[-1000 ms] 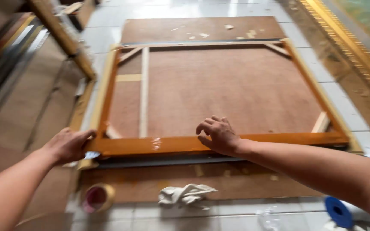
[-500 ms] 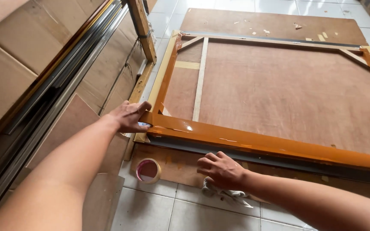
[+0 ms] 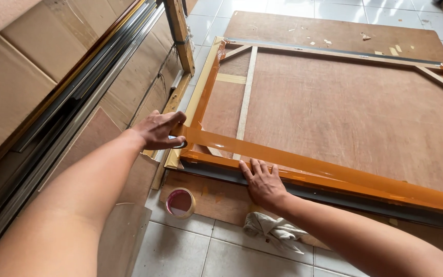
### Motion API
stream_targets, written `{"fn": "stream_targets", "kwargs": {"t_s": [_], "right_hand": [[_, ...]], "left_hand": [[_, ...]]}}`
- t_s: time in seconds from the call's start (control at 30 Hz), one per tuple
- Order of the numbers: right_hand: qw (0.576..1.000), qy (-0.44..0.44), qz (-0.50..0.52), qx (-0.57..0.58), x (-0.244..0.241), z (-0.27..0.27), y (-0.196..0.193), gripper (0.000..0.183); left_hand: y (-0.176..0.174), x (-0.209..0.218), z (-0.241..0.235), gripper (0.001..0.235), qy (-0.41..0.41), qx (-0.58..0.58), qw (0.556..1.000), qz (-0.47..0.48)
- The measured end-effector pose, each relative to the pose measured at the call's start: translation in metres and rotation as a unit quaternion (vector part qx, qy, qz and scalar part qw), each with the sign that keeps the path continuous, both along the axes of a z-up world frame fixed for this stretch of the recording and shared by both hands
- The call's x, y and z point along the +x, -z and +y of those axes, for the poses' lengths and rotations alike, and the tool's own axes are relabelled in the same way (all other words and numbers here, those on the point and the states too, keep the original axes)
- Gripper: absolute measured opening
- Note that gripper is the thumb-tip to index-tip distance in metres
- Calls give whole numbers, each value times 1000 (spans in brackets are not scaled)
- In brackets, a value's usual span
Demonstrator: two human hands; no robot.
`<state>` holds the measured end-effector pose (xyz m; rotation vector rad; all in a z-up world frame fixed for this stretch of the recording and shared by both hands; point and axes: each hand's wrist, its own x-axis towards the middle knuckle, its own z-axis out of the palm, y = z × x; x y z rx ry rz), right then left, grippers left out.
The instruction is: The person applies orange tape along the edges of a wooden frame lying on the floor, using a utility knife to cut the tape and smoothing it down with their hands.
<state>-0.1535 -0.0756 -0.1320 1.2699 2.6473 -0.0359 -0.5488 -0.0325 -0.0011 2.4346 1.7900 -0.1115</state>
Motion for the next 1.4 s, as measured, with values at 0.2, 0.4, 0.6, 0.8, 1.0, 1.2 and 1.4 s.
{"fn": "stream_targets", "kwargs": {"t_s": [0.2,0.4,0.6,0.8,1.0,1.2,1.4], "right_hand": [[999,-39,19,16,23,-5,-6,84],[997,-57,34,30,56,-13,-9,82],[971,-155,112,147,99,-24,27,76],[933,-289,120,-178,86,-75,-46,63],[940,-302,136,-84,92,-84,-3,53],[938,-315,122,-78,86,-77,-5,54],[944,-283,148,-84,84,-85,-1,48]], "left_hand": [[-10,8,-9,50,-11,-19,1000,-19],[-5,27,-24,56,23,-29,999,-28],[25,16,-34,61,25,-54,998,-21],[35,19,-32,57,123,-110,986,12],[26,28,-29,35,129,-72,988,-52],[38,14,-32,49,97,-59,993,41],[34,7,-38,66,28,-125,992,0]]}}
